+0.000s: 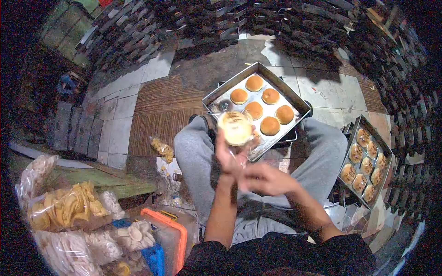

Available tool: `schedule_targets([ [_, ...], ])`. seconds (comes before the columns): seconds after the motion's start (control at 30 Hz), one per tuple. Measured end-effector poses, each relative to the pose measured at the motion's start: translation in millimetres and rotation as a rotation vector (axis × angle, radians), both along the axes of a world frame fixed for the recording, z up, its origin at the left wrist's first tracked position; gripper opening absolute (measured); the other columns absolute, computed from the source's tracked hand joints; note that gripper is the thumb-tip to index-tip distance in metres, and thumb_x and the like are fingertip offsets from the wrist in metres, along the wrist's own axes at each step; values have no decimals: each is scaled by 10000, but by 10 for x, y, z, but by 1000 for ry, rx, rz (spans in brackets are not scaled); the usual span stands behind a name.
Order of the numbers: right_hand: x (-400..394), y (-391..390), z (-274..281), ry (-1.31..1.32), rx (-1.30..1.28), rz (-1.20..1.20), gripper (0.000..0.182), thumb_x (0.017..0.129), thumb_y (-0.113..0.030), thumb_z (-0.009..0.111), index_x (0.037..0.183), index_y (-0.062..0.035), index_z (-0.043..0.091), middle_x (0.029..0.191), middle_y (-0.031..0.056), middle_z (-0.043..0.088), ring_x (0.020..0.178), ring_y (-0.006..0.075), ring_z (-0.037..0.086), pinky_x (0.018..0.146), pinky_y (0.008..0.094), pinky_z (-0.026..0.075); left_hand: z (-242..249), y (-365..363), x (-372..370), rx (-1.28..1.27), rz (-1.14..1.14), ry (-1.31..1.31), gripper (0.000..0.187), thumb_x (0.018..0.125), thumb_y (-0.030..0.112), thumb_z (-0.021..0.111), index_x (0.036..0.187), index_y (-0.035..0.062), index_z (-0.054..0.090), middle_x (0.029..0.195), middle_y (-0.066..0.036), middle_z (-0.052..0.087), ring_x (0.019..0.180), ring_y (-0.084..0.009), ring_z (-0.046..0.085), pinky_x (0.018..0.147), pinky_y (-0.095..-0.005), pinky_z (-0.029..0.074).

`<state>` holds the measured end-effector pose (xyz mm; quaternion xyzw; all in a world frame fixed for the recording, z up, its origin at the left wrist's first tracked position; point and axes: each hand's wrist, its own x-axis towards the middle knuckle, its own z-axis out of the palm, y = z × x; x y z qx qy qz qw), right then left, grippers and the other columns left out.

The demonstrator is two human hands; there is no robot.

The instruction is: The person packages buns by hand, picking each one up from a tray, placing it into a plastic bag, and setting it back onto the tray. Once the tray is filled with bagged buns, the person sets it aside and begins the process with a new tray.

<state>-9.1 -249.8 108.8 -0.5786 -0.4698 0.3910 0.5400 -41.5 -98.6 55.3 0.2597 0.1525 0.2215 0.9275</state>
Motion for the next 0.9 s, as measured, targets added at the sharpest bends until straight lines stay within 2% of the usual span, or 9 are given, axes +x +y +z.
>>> schedule_targets([
  [0.07,147,-67,-47,276,180,860,170,944,-138,705,993,22,674,847,80,688,794,209,661,732,335,522,-10,262,-120,-159,-12,-121,613,1051,529,419,1438,58,480,1348,-224,606,1222,-450,603,906,-590,581],
  [0.1,115,-47,-19,275,180,872,170,944,-138,705,993,22,674,847,80,688,794,209,661,732,335,522,42,363,-167,-118,17,-145,611,1050,528,422,1432,54,482,1350,-216,603,1245,-455,585,894,-556,600],
  [0.2,-7,163,24,-185,60,-507,318,884,-86,756,1192,-30,704,1045,90,691,934,168,666,820,319,526,313,432,-459,-32,25,-61,607,1070,530,364,1425,49,472,1314,-177,629,1180,-359,644,826,-461,606],
  [0.4,-96,642,-325,-216,228,-383,138,888,-43,735,1019,0,720,971,98,693,898,204,681,780,325,539,383,395,-1461,255,-84,469,645,1060,594,358,1449,98,498,1349,-126,622,1097,-257,661,804,-360,547],
  [0.47,-117,827,-351,-91,257,-520,89,901,-49,720,965,13,709,904,120,701,819,208,688,735,332,541,597,638,-1574,1209,-447,1330,458,1045,424,541,1338,79,607,1302,-160,630,1069,-286,658,811,-369,536],
  [0.5,-126,898,-317,20,197,-512,91,908,-57,712,974,5,709,919,122,703,813,207,687,729,336,541,608,654,-1555,1199,-448,1334,458,1045,424,541,1338,79,607,1302,-160,630,1069,-286,658,811,-369,536],
  [0.6,-89,1053,-70,-187,218,-542,87,900,-62,714,969,-7,712,919,126,700,806,226,688,725,348,542,523,800,-1330,1666,521,631,213,918,50,706,1125,3,684,1037,-150,685,913,-296,662,790,-356,537],
  [0.77,-81,1002,90,-531,403,-609,95,872,-84,739,945,-27,719,909,124,694,829,259,677,714,356,532,347,891,-1367,1234,459,430,104,929,33,706,1015,-13,668,993,-104,683,843,-178,667,708,-307,547],
  [0.9,149,817,-231,177,102,-426,103,885,-93,751,938,-7,732,935,78,722,881,158,671,777,304,523,340,857,-1299,704,426,440,68,953,52,708,967,17,652,927,-72,681,719,-114,650,509,-216,472],
])
